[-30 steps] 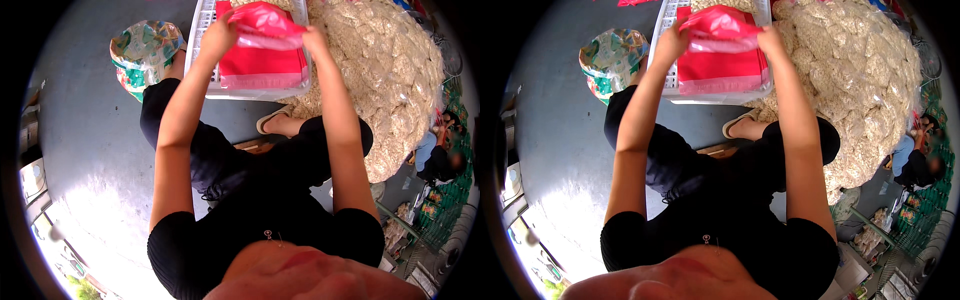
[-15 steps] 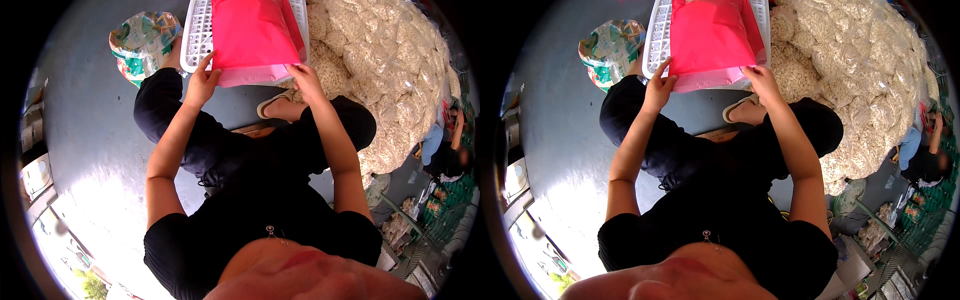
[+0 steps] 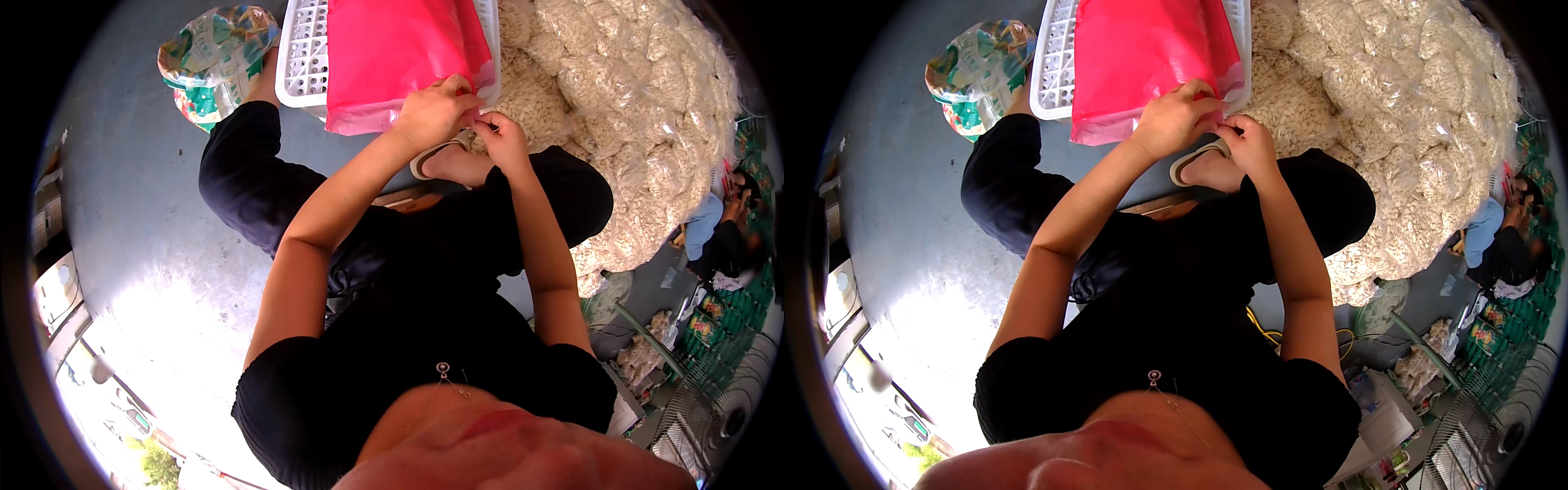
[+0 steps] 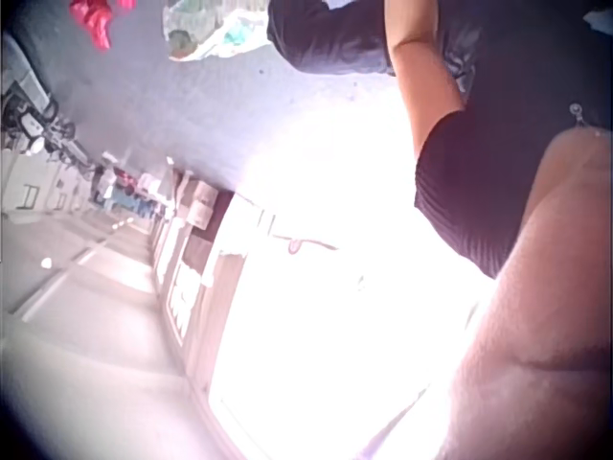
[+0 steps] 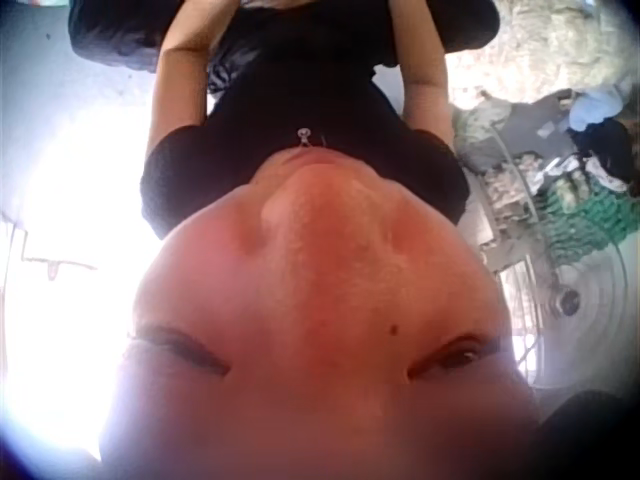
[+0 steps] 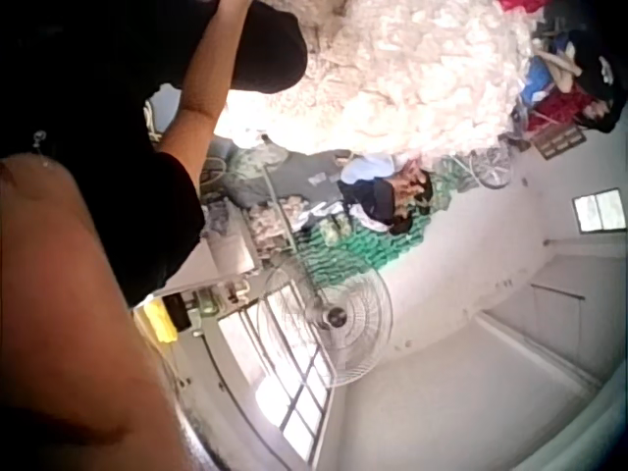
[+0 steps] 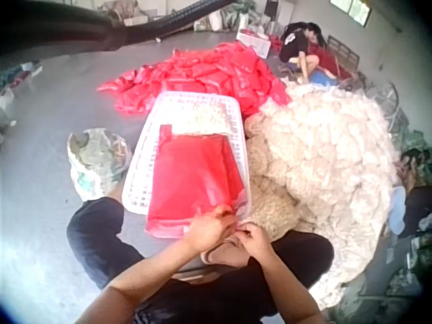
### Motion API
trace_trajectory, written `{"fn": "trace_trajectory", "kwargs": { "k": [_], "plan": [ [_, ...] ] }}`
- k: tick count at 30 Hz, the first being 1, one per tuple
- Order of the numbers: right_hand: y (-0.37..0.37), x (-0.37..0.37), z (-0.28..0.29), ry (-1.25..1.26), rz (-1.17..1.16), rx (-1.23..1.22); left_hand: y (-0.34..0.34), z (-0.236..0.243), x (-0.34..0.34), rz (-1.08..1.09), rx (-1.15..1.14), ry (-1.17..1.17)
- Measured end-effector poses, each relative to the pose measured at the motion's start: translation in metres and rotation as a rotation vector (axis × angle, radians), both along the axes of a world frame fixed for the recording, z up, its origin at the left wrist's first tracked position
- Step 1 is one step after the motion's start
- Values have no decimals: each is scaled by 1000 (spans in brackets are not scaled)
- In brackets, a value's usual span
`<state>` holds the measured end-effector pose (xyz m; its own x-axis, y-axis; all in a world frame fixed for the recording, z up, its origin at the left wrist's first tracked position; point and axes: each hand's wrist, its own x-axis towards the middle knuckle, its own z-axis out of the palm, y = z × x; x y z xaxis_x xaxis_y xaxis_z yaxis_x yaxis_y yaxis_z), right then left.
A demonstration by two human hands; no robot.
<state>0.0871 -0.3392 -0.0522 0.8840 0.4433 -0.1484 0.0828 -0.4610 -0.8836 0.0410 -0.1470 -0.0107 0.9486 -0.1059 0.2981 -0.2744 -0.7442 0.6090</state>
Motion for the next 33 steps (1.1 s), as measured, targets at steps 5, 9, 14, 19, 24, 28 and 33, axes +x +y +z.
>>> {"fn": "trace_trajectory", "kwargs": {
  "k": [5, 9, 14, 19, 24, 28, 33],
  "plan": [
    [-6, 2, 6, 121, 45, -23, 12, -12, 1, -123, -159, 2],
    [-11, 5, -6, 194, 74, 61, 28, -11, -23, -40, -258, -2],
    [-4, 2, 11, 89, 50, -2, 41, 4, -35, 45, -259, 31],
    [3, -3, 13, -185, 14, -39, 6, -8, -1, -34, -138, -34],
    [-5, -1, 11, -148, 2, -73, 3, -16, 4, -58, -251, -43],
    [-3, 4, 25, -159, 40, -195, 40, 13, -43, -113, -326, 91],
    [-12, 24, 49, -511, 329, -286, 252, 50, -83, 1209, 571, 414]
  ]
}}
